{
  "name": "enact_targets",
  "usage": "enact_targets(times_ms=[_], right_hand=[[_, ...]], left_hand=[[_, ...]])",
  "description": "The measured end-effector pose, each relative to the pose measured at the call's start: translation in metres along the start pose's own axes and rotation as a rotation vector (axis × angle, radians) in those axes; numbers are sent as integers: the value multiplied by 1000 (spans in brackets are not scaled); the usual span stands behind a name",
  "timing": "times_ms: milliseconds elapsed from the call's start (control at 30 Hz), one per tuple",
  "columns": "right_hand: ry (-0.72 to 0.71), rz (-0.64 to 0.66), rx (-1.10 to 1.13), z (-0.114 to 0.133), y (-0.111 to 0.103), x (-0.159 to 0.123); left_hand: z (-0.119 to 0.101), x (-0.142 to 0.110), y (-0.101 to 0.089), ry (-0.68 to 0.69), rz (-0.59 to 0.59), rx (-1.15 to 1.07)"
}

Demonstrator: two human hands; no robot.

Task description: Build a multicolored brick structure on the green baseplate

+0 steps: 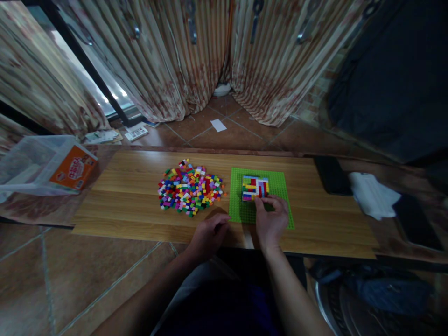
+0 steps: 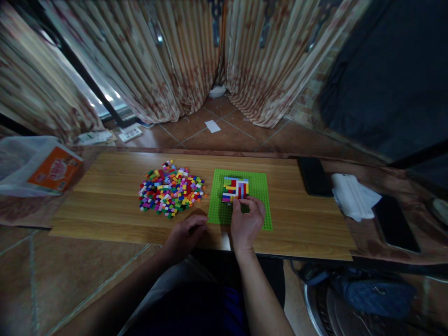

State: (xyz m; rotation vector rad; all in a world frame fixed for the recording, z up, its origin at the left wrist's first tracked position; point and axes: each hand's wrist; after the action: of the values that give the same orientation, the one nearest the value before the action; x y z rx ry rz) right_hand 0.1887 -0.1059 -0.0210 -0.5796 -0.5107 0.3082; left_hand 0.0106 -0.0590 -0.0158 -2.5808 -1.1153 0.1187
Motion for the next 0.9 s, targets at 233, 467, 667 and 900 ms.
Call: enact_targets(times_ms=[233,467,667,900], right_hand=[[-10,66,37,-8,-6,0],[-8,82,107,-19,-10,6],[-8,148,26,-13,-7,16],[-16,186,15,-12,-7,23]], left_hand=[[0,0,1,-7,-21,4],[0,-1,1,6,-35,18],[1,-1,0,-13,-34,-7],[-8,4,2,-108,-46,-109]])
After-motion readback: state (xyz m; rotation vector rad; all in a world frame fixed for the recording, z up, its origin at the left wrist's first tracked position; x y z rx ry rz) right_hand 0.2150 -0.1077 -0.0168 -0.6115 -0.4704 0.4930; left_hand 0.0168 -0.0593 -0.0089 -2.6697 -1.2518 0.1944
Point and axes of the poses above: each hand's wrist, its own x-axis towards the middle knuckle, its own y-axis out of the palm, z = x × y, and after that the axes turned 8 degrees about -x, right-handed
